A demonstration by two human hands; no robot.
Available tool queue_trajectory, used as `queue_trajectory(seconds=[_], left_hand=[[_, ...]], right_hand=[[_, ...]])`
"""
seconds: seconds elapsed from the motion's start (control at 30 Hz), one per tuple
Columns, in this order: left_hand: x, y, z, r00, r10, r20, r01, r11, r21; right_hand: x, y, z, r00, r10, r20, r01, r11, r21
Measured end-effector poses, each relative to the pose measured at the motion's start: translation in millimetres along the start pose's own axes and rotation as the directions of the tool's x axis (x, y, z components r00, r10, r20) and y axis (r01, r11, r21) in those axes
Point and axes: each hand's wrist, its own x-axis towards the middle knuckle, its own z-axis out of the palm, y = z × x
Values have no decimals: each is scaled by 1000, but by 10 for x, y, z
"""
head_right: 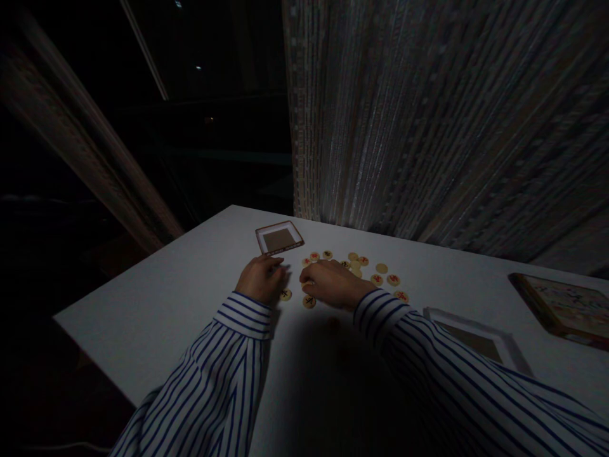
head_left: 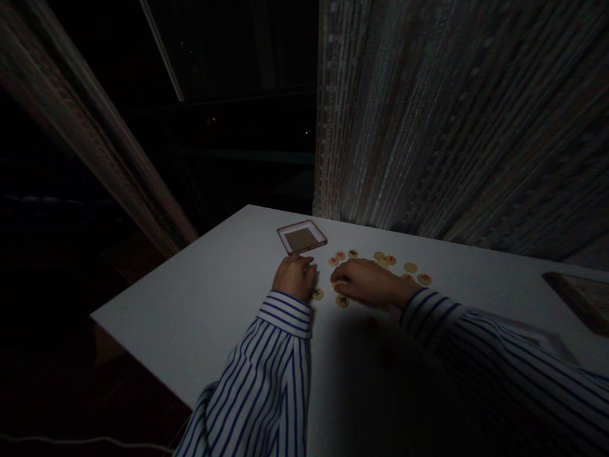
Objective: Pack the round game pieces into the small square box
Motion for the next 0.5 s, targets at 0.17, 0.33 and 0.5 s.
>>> queue_trajectory(seconds=[0.17, 0.33, 0.5], left_hand=[[2, 25, -2, 998, 32, -52, -38, 992, -119], [6, 68, 2, 992, 29, -122, -54, 978, -201], [-12, 105, 12, 976, 115, -183, -163, 948, -274]], right_hand=[[14, 49, -23, 992, 58, -113, -17, 943, 332], [23, 20, -138, 959, 266, -100, -128, 716, 686], [18, -28, -219, 936, 347, -55, -157, 554, 817]])
